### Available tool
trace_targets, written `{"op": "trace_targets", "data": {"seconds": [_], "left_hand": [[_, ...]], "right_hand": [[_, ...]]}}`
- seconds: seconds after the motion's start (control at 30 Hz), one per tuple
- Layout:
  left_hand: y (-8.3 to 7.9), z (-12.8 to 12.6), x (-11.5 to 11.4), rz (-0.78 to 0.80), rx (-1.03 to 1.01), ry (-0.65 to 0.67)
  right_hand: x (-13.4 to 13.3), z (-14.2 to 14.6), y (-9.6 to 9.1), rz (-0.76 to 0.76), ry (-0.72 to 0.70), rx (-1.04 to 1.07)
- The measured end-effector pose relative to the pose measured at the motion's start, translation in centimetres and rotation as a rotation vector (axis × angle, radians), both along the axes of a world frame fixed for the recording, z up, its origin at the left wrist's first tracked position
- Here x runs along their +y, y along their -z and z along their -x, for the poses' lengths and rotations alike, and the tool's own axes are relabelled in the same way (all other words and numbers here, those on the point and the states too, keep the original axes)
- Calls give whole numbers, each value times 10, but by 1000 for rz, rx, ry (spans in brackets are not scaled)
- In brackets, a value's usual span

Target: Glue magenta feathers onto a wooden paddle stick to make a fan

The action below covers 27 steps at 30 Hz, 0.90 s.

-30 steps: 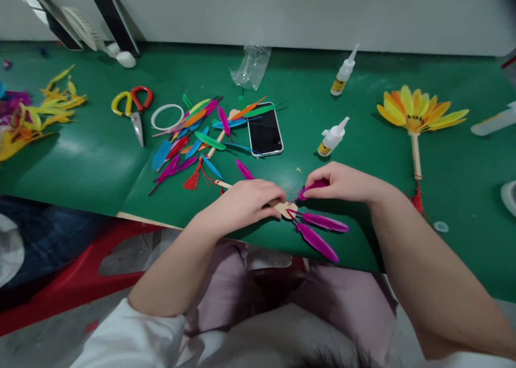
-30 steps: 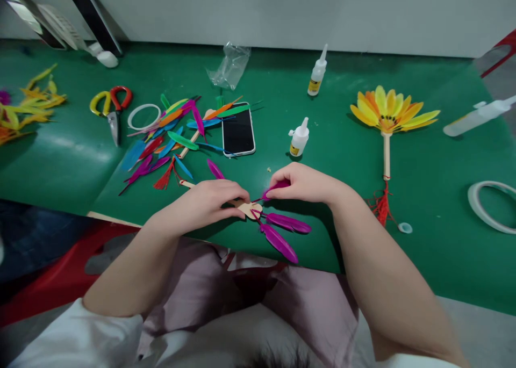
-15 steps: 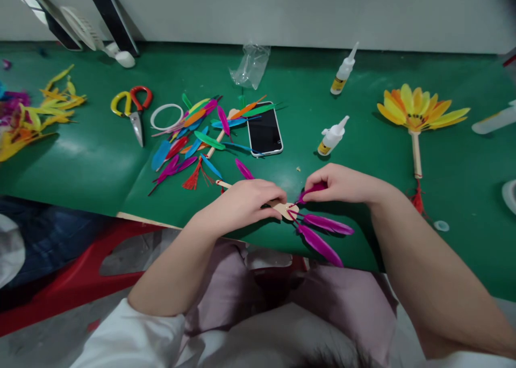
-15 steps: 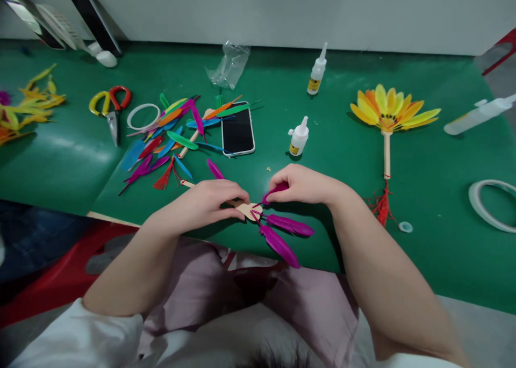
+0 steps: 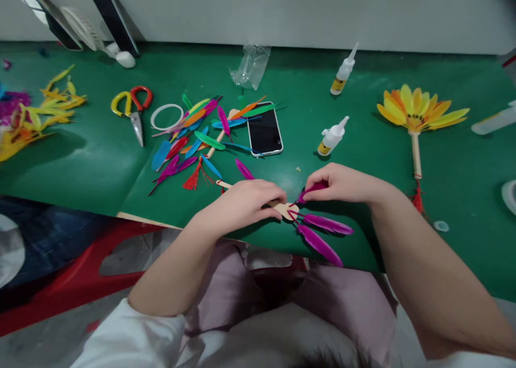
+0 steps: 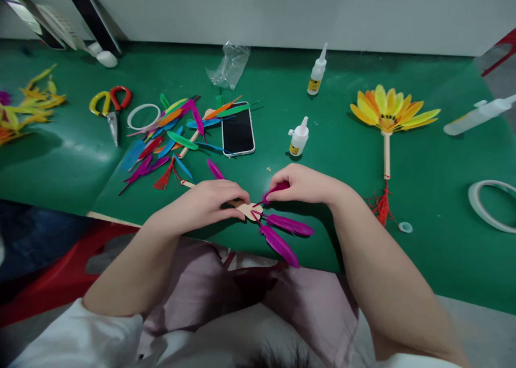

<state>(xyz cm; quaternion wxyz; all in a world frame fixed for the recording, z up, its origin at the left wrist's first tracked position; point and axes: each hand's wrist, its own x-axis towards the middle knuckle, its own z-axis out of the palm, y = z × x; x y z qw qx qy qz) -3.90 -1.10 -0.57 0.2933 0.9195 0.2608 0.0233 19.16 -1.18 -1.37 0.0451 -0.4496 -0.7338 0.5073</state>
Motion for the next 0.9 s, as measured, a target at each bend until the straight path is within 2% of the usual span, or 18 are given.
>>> {"op": "trace_targets", "data": {"seconds": [0.27,0.47,0.57,0.67,0.73,0.9], "left_hand": [[0,1,1,8,1,-3],[0,5,4,14,19,-20],[1,6,5,14,17,-17],[3,8,7,14,-2,-20],[4,9,7,12,-12,-23],[2,10,7,9,-34,-37]], "right_hand": [[0,-2,0,-18,20,-19],[-1,-16,0,-247,116,-280],[-4,-30,-3,-423,260,-349],[-2,-42,-1,-555,592,-379],[3,-44,4,-573,725,-326],[22,-30,26,-588,644,-201]]}}
